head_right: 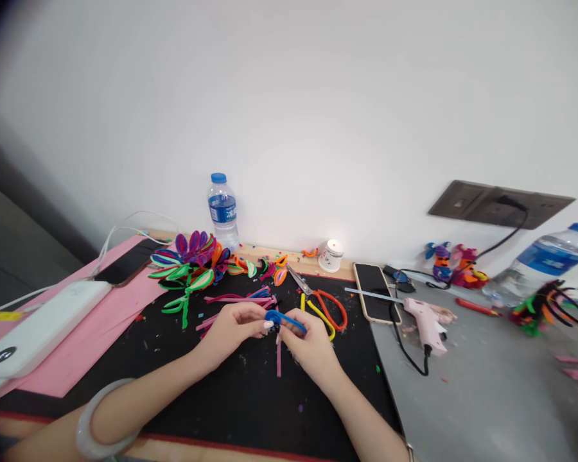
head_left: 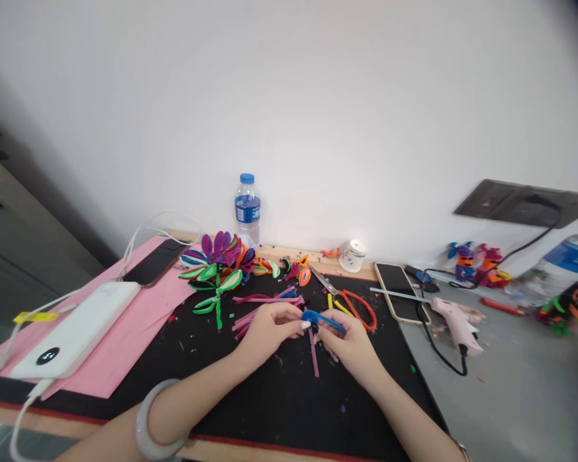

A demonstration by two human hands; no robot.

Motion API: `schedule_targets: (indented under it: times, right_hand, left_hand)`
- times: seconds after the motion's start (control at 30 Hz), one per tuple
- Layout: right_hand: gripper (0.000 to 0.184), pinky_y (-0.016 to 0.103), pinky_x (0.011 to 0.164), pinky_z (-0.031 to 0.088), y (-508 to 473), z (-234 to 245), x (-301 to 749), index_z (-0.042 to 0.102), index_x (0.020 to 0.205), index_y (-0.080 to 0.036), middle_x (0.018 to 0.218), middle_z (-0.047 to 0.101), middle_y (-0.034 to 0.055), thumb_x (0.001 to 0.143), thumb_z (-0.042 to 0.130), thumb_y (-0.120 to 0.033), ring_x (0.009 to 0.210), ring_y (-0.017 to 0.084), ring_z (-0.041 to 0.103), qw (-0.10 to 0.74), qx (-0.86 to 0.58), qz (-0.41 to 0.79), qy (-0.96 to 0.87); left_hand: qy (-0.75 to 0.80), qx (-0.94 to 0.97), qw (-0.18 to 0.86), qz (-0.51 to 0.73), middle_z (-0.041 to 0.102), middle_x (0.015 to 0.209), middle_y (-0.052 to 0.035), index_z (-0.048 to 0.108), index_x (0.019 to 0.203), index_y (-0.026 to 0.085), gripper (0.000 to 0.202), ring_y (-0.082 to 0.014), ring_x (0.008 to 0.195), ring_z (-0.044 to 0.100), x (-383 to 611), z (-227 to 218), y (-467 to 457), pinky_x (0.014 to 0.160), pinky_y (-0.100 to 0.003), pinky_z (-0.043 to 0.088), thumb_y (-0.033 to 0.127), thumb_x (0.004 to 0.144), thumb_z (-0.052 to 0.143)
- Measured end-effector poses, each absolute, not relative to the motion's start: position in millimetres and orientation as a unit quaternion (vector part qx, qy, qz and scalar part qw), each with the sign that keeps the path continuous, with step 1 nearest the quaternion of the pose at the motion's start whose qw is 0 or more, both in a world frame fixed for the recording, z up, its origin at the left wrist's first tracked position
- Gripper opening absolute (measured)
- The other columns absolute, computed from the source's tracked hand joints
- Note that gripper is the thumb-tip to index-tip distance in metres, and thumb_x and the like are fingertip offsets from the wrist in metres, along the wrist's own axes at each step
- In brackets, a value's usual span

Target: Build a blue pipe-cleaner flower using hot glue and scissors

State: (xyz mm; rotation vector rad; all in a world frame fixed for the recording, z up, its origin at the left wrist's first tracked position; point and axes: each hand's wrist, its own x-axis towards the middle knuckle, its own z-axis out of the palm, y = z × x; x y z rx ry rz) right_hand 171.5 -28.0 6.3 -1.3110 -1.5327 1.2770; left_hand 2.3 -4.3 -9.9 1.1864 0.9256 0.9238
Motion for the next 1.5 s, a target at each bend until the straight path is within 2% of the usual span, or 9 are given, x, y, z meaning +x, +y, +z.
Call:
schedule_targets:
  times: [0.13,0.3,0.37,0.47,0.67,0.83,1.07,1.23,1.5]
  right_hand:
    - [0.015,0.018,0.035,0.028,-25.8,6.0,173.4,0.052,0.071,-0.017,0.05,0.046,-0.0059,0.075,0.056,-0.031,0.037,0.005,0.035,0.373,-0.503,0.522,-0.579]
    - [0.017,0.016,0.034,0.024,-26.3,12.1,176.0,0.053,0.072,-0.016,0.054,0.051,-0.0044,0.073,0.059,-0.031,0.038,0.004,0.034,0.331,-0.495,0.578,-0.558]
    - [0.016,0.015,0.034,0.023,-27.3,13.9,176.0,0.054,0.071,-0.015,0.054,0.053,-0.0038,0.072,0.059,-0.03,0.039,0.004,0.035,0.319,-0.494,0.588,-0.556]
    - [0.017,0.015,0.035,0.022,-28.6,15.4,175.5,0.055,0.07,-0.015,0.053,0.053,-0.0037,0.072,0.06,-0.031,0.04,0.004,0.035,0.311,-0.496,0.59,-0.556]
    - [0.02,0.016,0.036,0.023,-28.5,17.2,175.9,0.056,0.072,-0.015,0.055,0.054,-0.0033,0.073,0.06,-0.034,0.041,0.005,0.037,0.304,-0.487,0.588,-0.57]
    - [0.021,0.018,0.041,0.03,-25.8,11.6,181.2,0.059,0.081,-0.016,0.063,0.054,-0.0024,0.073,0.061,-0.035,0.047,0.006,0.04,0.332,-0.481,0.54,-0.605]
    - [0.038,0.018,0.036,0.023,-24.9,8.1,186.1,0.055,0.074,-0.015,0.057,0.053,-0.0012,0.084,0.04,-0.048,0.038,0.005,0.037,0.347,-0.461,0.553,-0.601]
    - [0.054,0.018,0.034,0.021,-23.6,7.4,188.7,0.059,0.07,-0.012,0.054,0.055,0.0025,0.081,0.033,-0.058,0.036,0.006,0.039,0.356,-0.46,0.579,-0.571]
    - [0.066,0.019,0.033,0.017,-18.3,-1.9,193.8,0.058,0.059,-0.013,0.051,0.055,0.0044,0.079,0.024,-0.066,0.034,0.006,0.038,0.341,-0.484,0.575,-0.565]
  left_hand:
    - [0.392,0.552,0.617,0.4,0.063,0.062,-0.0034,0.063,0.077,0.012,0.024,-0.0139,0.057,0.058,1.6,-9.5,-4.4,0.06,-0.028,0.048,0.034,0.068,0.066]
    - [0.347,0.562,0.626,0.415,0.058,0.079,-0.0015,0.053,0.1,0.018,0.035,-0.0095,0.055,0.054,2.8,-5.0,-7.7,0.052,-0.022,0.045,0.031,0.07,0.064]
    - [0.323,0.573,0.641,0.396,0.052,0.074,0.0013,0.052,0.099,0.019,0.03,-0.0069,0.049,0.049,3.6,-3.7,-9.2,0.046,-0.02,0.042,0.031,0.073,0.061]
    - [0.302,0.577,0.656,0.382,0.048,0.068,0.0029,0.053,0.094,0.018,0.025,-0.0072,0.05,0.048,4.3,-2.8,-10.6,0.048,-0.02,0.043,0.032,0.074,0.059]
    - [0.297,0.568,0.667,0.38,0.049,0.071,0.0016,0.054,0.096,0.018,0.026,-0.0088,0.055,0.052,4.0,-4.0,-11.1,0.054,-0.023,0.046,0.031,0.074,0.06]
    - [0.318,0.547,0.659,0.407,0.054,0.076,0.0,0.053,0.095,0.018,0.025,-0.0098,0.056,0.054,4.2,-6.5,-9.2,0.057,-0.026,0.047,0.03,0.073,0.06]
    - [0.301,0.527,0.677,0.416,0.055,0.075,-0.0003,0.053,0.093,0.016,0.024,-0.0092,0.057,0.054,4.8,-6.8,-8.6,0.058,-0.025,0.047,0.027,0.073,0.062]
    - [0.288,0.514,0.706,0.393,0.052,0.072,0.0018,0.054,0.091,0.016,0.025,-0.0089,0.057,0.055,5.8,-6.0,-10.6,0.057,-0.025,0.048,0.026,0.071,0.064]
    - [0.29,0.502,0.715,0.39,0.054,0.076,0.0011,0.054,0.093,0.017,0.025,-0.0084,0.058,0.055,5.6,-3.5,-10.4,0.059,-0.025,0.048,0.025,0.071,0.064]
